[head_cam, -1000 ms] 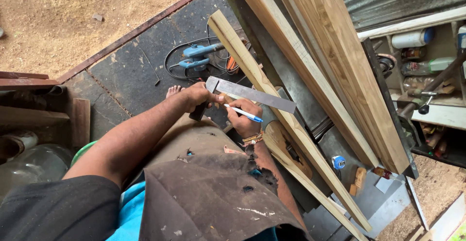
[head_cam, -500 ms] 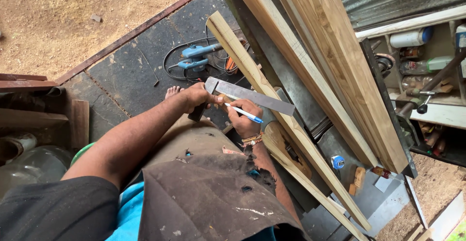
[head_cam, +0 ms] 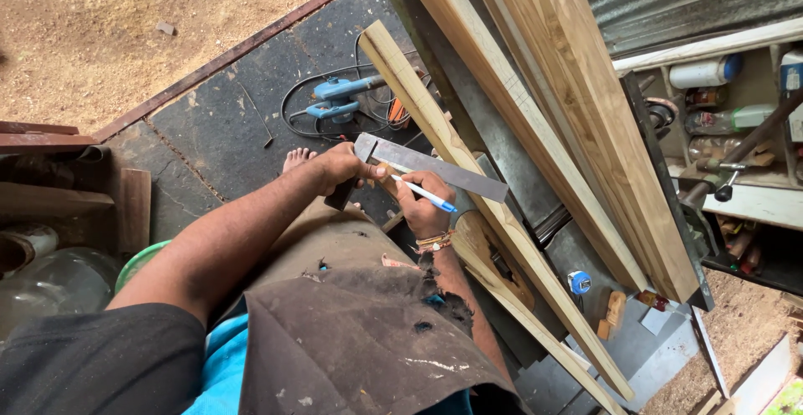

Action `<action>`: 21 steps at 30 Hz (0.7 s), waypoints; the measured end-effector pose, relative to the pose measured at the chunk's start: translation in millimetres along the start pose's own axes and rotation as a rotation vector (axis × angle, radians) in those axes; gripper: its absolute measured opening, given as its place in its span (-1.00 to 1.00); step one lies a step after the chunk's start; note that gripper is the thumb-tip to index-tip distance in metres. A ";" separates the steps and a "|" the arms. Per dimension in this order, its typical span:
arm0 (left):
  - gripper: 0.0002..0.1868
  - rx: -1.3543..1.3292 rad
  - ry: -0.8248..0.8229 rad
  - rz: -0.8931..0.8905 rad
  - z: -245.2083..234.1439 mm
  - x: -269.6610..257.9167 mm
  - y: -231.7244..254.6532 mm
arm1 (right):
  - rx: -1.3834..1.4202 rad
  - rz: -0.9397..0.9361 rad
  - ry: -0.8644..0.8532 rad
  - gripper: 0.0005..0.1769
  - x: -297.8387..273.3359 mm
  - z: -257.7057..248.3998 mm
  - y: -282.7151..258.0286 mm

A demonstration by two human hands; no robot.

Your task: The person handles wooden planks on a workbench, marking them with a pen and a square ruler. They then use the square ruler to measure and mark lines on the planks before picking up and moving additional wooden pieces.

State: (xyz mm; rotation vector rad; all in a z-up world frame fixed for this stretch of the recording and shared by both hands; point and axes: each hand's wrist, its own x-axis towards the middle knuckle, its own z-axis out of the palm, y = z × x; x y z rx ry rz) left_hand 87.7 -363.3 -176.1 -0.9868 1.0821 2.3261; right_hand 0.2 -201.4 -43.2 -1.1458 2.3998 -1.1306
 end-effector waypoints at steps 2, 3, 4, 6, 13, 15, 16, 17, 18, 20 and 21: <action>-0.65 0.005 0.008 -0.015 0.6 -3.0 0.3 | -0.002 0.031 0.007 -0.89 0.3 -0.3 -1.7; -0.65 0.005 0.008 -0.017 0.6 -2.6 -1.5 | -0.002 0.032 0.006 -0.89 -1.4 -0.2 -2.5; -0.65 -0.001 0.000 -0.001 0.4 -0.8 -1.1 | -0.001 0.027 0.010 -0.90 -1.0 -0.4 -2.6; -0.64 -0.008 -0.007 0.015 -0.1 0.9 -1.0 | 0.001 0.020 0.014 -0.90 -1.3 0.3 -0.8; -0.59 0.022 0.023 -0.011 1.0 -1.0 0.4 | -0.008 0.000 0.044 -0.90 -3.4 2.2 6.0; -0.59 0.018 0.026 -0.022 1.2 -0.6 1.6 | -0.010 -0.001 0.052 -0.90 -3.2 2.5 7.8; -0.59 0.017 0.017 -0.012 1.1 -1.1 1.1 | -0.002 0.008 0.053 -0.89 -3.4 2.3 8.4; -0.59 0.015 0.008 -0.001 1.1 -1.5 0.5 | 0.007 0.016 0.053 -0.89 -3.6 2.1 8.9; -0.59 0.015 0.008 -0.001 1.0 -1.0 0.8 | 0.006 0.016 0.054 -0.89 -3.4 2.1 8.2; -0.58 0.019 0.015 -0.004 0.6 -0.3 1.3 | -0.003 -0.007 0.052 -0.89 -3.1 2.4 6.5; -0.58 0.019 0.015 -0.004 0.6 -0.7 1.9 | -0.002 -0.008 0.053 -0.89 -3.0 2.7 6.4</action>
